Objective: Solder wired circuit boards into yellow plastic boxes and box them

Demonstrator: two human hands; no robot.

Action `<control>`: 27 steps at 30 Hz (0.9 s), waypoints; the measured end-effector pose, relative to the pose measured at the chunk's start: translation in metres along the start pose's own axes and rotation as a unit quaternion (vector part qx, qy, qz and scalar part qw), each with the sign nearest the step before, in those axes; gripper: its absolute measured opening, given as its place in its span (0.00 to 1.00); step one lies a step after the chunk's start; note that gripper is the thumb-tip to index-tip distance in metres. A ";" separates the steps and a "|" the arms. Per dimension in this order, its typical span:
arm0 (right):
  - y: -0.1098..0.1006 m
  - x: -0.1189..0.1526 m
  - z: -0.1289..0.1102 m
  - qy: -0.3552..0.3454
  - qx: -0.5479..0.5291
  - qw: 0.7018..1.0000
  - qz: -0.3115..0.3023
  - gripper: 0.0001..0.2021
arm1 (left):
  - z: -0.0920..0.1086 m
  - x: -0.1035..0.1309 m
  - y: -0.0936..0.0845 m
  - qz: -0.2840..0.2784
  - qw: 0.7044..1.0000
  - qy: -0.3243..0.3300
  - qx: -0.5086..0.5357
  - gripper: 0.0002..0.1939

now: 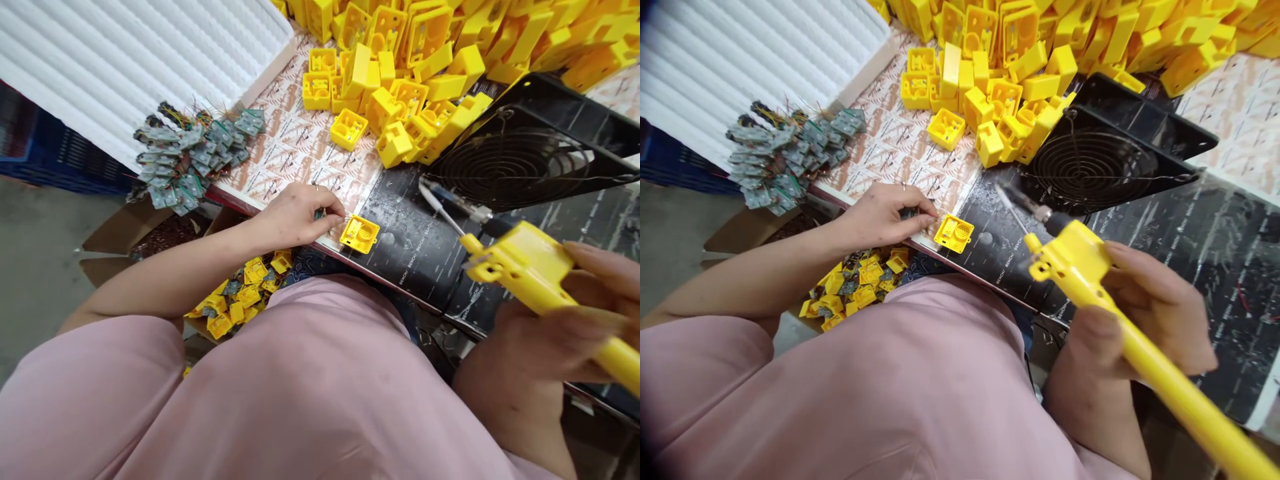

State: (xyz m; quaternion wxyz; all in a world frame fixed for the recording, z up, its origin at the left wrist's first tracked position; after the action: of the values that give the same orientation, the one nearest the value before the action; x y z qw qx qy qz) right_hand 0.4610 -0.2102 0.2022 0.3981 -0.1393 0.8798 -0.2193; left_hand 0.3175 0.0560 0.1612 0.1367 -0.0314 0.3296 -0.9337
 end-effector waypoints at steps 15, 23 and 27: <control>0.011 0.020 -0.023 -0.097 -0.033 0.992 -0.073 0.21 | 0.018 -0.021 0.009 -0.045 0.982 -0.048 -0.175 0.14; 0.024 0.009 -0.043 -0.164 0.004 0.975 -0.152 0.08 | 0.020 -0.025 0.010 -0.083 0.976 -0.063 -0.190 0.15; 0.026 0.004 -0.051 -0.202 0.039 0.960 -0.191 0.09 | 0.022 -0.027 0.010 -0.091 0.976 -0.055 -0.192 0.14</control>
State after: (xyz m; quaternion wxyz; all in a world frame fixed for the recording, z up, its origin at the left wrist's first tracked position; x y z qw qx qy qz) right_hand 0.4177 -0.1757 0.2166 0.5236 -0.3308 0.7284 -0.2929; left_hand 0.3486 0.0427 0.1729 0.0600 -0.1380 0.4906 -0.8583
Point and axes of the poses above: each hand's wrist, its own x-axis away from the middle knuckle, its own y-axis out of the palm, z = x × y, the point moved 6 cm from there along -x, towards the middle knuckle, and after that the axes turned 11 degrees about x, right-handed, at the moved point
